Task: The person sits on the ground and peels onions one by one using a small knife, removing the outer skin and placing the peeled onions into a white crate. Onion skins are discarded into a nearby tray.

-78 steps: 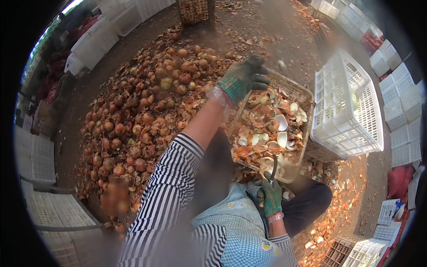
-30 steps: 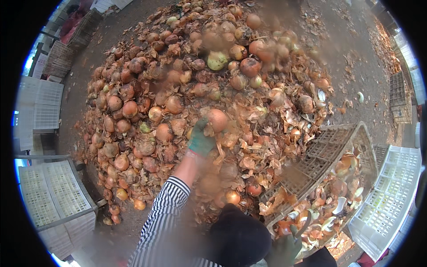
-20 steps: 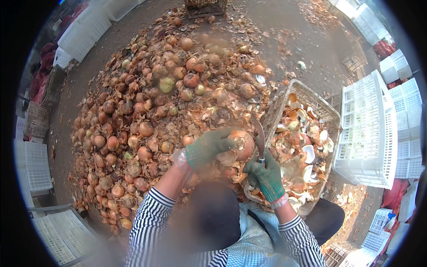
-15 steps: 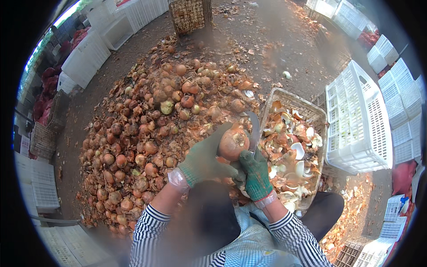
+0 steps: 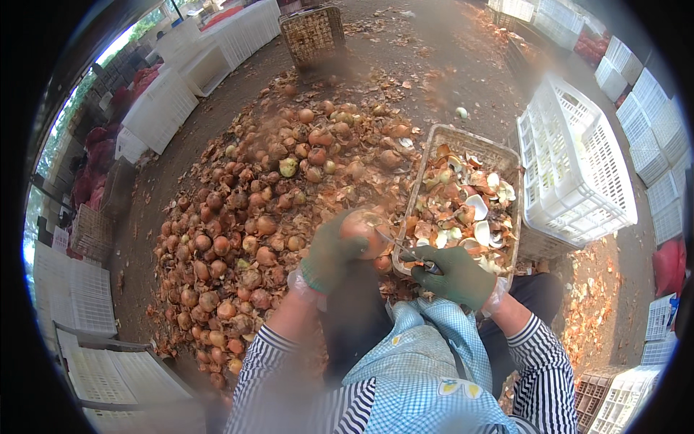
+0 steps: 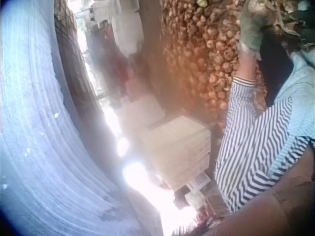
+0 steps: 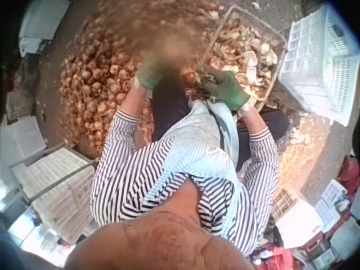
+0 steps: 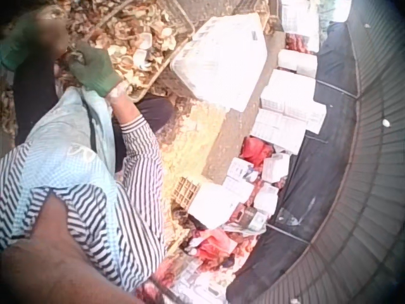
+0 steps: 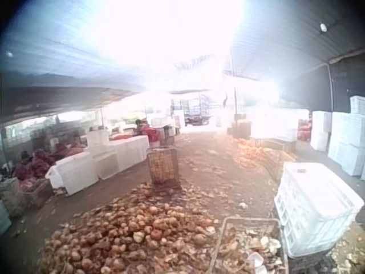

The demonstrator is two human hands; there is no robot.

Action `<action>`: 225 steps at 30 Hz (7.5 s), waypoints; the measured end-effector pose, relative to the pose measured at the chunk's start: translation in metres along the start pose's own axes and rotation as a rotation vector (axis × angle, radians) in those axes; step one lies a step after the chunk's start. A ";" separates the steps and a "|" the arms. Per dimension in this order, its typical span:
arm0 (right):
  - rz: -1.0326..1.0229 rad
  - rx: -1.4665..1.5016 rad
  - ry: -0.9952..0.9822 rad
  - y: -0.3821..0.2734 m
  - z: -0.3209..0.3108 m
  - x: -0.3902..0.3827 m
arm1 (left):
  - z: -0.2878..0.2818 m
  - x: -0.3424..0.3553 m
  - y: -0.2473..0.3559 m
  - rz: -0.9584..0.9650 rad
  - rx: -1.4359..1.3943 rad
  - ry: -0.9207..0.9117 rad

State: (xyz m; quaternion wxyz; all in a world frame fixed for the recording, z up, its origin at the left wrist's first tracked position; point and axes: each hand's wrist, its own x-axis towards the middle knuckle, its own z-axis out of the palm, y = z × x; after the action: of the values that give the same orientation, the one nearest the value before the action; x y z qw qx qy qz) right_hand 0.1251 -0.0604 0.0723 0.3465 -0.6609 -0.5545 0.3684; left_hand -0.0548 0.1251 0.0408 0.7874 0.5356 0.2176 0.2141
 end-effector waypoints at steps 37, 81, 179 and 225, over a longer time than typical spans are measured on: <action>0.092 -0.500 0.099 0.042 0.005 -0.063 | 0.024 -0.028 -0.079 -0.367 -0.507 -0.313; 0.378 0.760 0.683 0.064 0.001 -0.072 | 0.088 -0.008 -0.068 -0.323 -0.069 -0.234; 0.279 0.556 0.732 0.064 0.084 -0.098 | 0.134 -0.018 -0.091 -0.127 -0.425 0.030; 0.435 0.750 0.516 0.098 0.055 -0.097 | 0.137 -0.022 -0.098 -0.165 -0.191 0.149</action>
State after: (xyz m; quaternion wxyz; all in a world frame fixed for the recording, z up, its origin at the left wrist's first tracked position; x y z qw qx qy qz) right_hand 0.1126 -0.1680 -0.0297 0.6009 -0.6608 -0.1296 0.4307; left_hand 0.0159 -0.0226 -0.0035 0.8314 0.4212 0.2971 0.2076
